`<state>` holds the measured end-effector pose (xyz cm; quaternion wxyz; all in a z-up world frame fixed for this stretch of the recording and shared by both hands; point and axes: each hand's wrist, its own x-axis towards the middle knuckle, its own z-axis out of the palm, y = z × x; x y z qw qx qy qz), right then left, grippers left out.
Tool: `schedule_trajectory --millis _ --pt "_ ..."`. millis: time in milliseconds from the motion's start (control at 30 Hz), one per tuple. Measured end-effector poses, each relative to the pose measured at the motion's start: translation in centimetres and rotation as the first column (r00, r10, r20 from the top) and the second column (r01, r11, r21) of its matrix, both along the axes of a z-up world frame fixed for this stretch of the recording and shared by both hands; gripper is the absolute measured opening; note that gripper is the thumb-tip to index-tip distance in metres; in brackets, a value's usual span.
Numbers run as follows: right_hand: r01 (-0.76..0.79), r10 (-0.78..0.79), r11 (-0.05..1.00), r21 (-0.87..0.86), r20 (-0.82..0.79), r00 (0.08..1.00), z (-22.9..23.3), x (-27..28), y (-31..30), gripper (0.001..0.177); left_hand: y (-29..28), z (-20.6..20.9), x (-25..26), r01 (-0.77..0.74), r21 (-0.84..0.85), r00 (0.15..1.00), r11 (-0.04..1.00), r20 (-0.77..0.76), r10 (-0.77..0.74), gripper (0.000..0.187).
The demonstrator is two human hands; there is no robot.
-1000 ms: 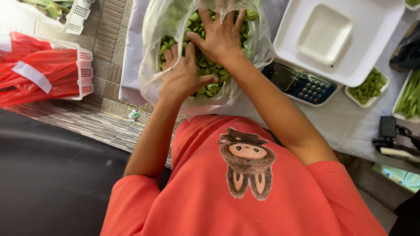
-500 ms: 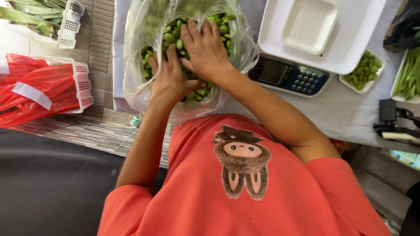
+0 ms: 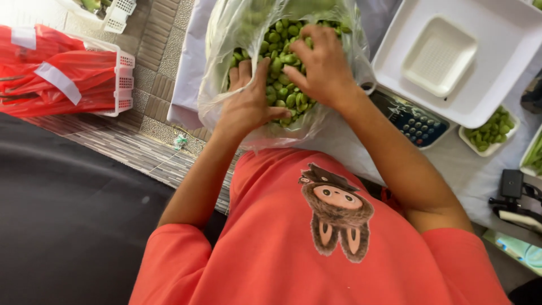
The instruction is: Packaging small green vegetables into trays and weighing them on a scale
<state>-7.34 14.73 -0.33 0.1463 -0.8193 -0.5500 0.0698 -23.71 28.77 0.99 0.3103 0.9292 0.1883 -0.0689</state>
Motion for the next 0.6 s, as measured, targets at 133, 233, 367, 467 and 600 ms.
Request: schedule_trajectory --millis 133,233,367,467,600 --pt "0.169 -0.174 0.971 -0.17 -0.011 0.985 -2.6 1.8 1.3 0.081 -0.6 0.9 1.1 0.001 -0.041 0.936 0.999 -0.351 -0.015 0.139" --pt "0.19 -0.193 0.916 -0.352 0.027 0.981 -1.7 0.2 2.6 0.09 -0.1 1.3 1.4 -0.003 -0.078 0.979 0.997 -0.205 -0.014 0.139" --pt "0.199 -0.201 0.909 -0.365 0.032 0.979 -1.1 -1.5 2.3 0.075 0.2 2.7 1.8 -0.003 -0.195 0.939 0.981 -0.338 -0.064 0.147" --pt "0.126 -0.085 0.971 -0.203 0.201 0.976 -1.2 -3.3 1.2 0.06 0.0 2.2 2.2 0.016 -0.18 0.901 0.984 -0.425 -0.092 0.15" --pt "0.044 -0.031 0.998 -0.045 0.257 0.966 -1.2 -4.9 0.6 0.058 0.1 -1.7 1.9 0.039 -0.111 0.989 0.993 -0.135 -0.054 0.142"
